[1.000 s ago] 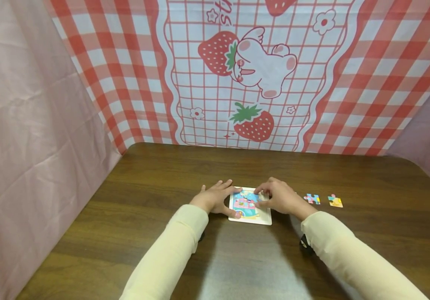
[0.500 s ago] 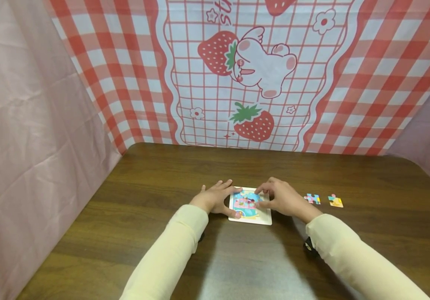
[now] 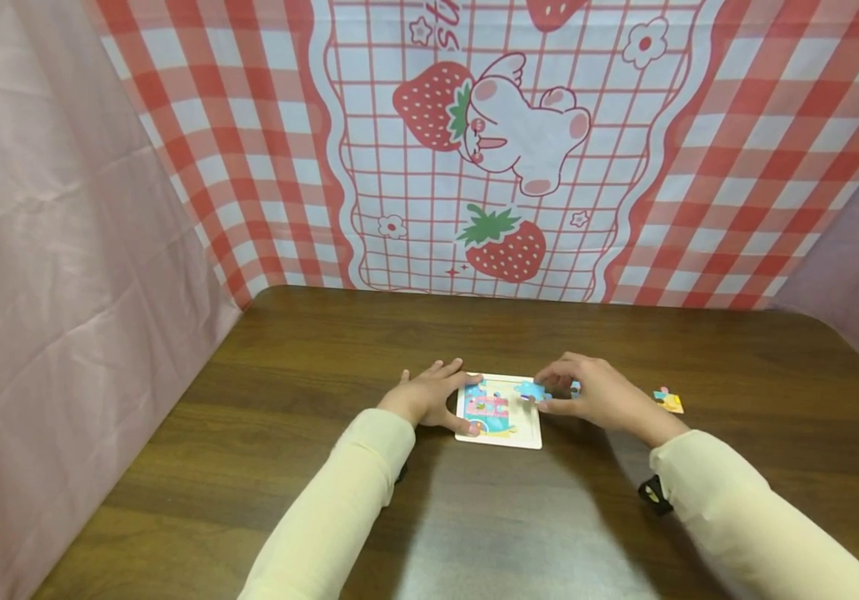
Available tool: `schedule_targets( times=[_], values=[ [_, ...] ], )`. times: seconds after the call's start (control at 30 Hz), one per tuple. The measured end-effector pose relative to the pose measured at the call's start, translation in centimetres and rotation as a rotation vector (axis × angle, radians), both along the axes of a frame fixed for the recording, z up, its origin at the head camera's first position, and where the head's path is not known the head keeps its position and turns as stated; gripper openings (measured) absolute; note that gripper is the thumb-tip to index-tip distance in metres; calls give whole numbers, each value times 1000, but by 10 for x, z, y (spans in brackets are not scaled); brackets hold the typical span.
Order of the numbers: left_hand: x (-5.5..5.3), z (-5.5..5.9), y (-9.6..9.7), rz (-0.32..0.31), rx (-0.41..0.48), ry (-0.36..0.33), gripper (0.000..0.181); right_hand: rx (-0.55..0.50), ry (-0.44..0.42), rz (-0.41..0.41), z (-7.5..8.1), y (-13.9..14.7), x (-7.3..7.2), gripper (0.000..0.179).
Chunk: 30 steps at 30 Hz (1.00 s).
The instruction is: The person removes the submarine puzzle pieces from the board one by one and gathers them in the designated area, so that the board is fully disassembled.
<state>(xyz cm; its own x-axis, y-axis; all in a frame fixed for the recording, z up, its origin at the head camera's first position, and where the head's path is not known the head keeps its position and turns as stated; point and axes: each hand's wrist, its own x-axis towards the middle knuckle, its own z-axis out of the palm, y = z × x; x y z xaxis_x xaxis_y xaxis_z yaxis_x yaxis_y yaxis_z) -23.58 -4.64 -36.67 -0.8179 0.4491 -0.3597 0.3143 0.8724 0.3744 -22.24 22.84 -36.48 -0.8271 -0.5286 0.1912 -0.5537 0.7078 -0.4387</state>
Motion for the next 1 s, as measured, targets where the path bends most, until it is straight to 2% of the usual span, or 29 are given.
schedule_targets(
  times=[0.27, 0.47, 0.77, 1.0],
  values=[
    [0, -1, -1, -2, 6, 1, 86, 26, 28, -20, 0, 23, 5, 28],
    [-1, -2, -1, -3, 10, 1, 86, 30, 7, -33, -1, 40, 9, 30],
    [0, -1, 1, -6, 7, -2, 85, 82, 24, 0, -5, 61, 16, 23],
    [1, 0, 0, -6, 13, -2, 85, 93, 25, 30, -10, 66, 20, 20]
  ],
)
